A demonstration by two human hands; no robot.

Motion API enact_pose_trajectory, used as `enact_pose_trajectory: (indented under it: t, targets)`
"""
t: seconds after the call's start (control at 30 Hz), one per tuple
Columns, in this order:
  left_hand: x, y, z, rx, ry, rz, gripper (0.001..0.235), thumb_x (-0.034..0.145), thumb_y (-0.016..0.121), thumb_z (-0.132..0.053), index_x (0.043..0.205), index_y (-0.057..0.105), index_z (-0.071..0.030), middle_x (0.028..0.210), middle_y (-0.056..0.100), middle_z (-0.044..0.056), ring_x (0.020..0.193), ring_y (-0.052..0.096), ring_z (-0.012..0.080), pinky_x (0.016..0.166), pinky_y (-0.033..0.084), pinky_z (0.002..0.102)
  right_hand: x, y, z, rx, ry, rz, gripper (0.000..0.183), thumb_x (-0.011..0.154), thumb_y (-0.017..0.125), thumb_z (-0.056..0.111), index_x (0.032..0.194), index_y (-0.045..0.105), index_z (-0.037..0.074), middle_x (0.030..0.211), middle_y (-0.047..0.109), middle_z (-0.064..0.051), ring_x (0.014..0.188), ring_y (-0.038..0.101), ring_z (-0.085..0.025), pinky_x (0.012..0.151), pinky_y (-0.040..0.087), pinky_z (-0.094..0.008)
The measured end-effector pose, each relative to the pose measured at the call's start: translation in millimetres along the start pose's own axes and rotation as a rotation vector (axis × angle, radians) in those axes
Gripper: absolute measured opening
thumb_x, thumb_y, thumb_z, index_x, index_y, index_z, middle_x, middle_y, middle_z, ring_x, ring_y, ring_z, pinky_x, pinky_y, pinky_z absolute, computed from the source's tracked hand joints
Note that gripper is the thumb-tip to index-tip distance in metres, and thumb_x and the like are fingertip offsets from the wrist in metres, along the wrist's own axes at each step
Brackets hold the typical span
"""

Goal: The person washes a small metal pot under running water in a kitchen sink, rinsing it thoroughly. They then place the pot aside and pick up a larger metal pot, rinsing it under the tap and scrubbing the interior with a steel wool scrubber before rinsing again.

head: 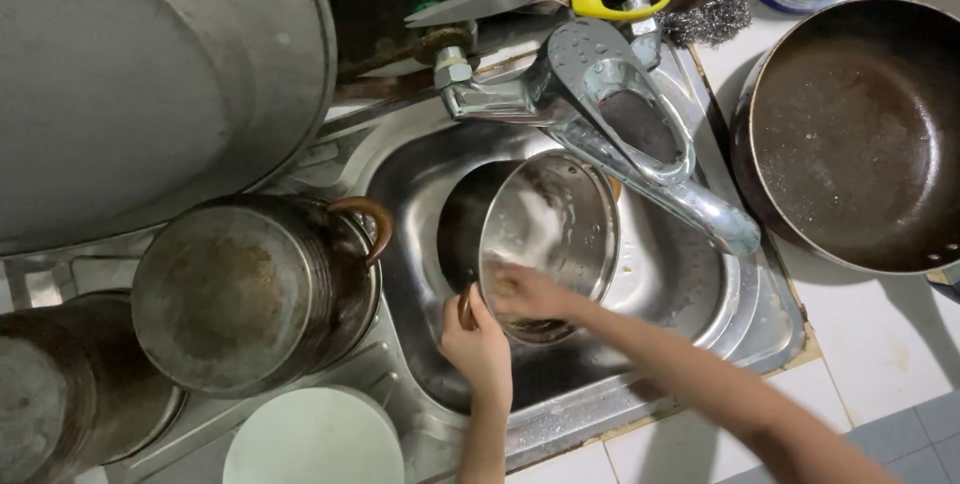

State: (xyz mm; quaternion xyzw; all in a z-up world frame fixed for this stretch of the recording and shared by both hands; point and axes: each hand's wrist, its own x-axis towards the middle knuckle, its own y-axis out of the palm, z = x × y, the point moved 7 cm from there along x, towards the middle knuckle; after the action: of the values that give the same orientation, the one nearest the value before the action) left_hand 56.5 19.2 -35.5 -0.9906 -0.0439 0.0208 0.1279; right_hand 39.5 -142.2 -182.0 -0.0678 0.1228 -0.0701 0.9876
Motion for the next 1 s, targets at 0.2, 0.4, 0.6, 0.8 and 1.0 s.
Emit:
enact_pose_trajectory:
  t: [0.2,0.4,0.6,0.8,1.0]
  targets:
    - [-4,2,-9,0.198,0.066,0.001,0.022,0.097,0.069,-0.02,0.088,0.072,0.0,0.072,0.071,0.014,0.061,0.072,0.0224,0.057,0.052,0.033,26,-63,28,-1.488,-0.245,0.463,0.039,0.083,0.078,0.021,0.121,0.071,0.023,0.133,0.061,-0.005,0.126,0.054,-0.027,0.105,0.044,-0.041]
    - [-3,1,-12,0.159,0.079,0.005,0.02,0.097,0.068,-0.02,0.091,0.072,-0.001,0.074,0.074,0.012,0.063,0.073,0.0202,0.057,0.053,0.032,19,-39,26,-1.791,-0.398,0.071,0.047,0.082,0.072,0.025,0.128,0.065,0.024,0.138,0.058,-0.004,0.13,0.049,-0.027,0.103,0.044,-0.043]
    - [-15,3,-19,0.137,0.109,0.033,0.018,0.097,0.068,-0.017,0.092,0.071,0.0,0.073,0.074,0.012,0.064,0.075,0.0189,0.057,0.054,0.031,-12,19,11,-0.746,0.34,-0.012,0.034,0.094,0.069,0.031,0.119,0.064,0.009,0.113,0.065,-0.019,0.103,0.064,-0.036,0.088,0.052,-0.05]
    - [-20,9,-14,0.124,0.063,0.072,0.018,0.097,0.068,-0.018,0.09,0.071,-0.001,0.07,0.073,0.011,0.059,0.075,0.0193,0.053,0.053,0.032,-6,31,-13,-0.172,0.213,-0.01,0.025,0.1,0.065,0.025,0.106,0.07,0.001,0.097,0.072,-0.016,0.089,0.068,-0.029,0.08,0.055,-0.044]
    - [-9,1,-22,0.146,0.146,0.017,0.018,0.097,0.067,-0.019,0.093,0.072,-0.002,0.072,0.072,0.012,0.061,0.073,0.0222,0.055,0.052,0.033,-8,-13,-14,-0.235,-0.034,0.059,0.032,0.092,0.07,0.027,0.107,0.07,0.0,0.097,0.072,-0.014,0.092,0.066,-0.029,0.082,0.054,-0.041]
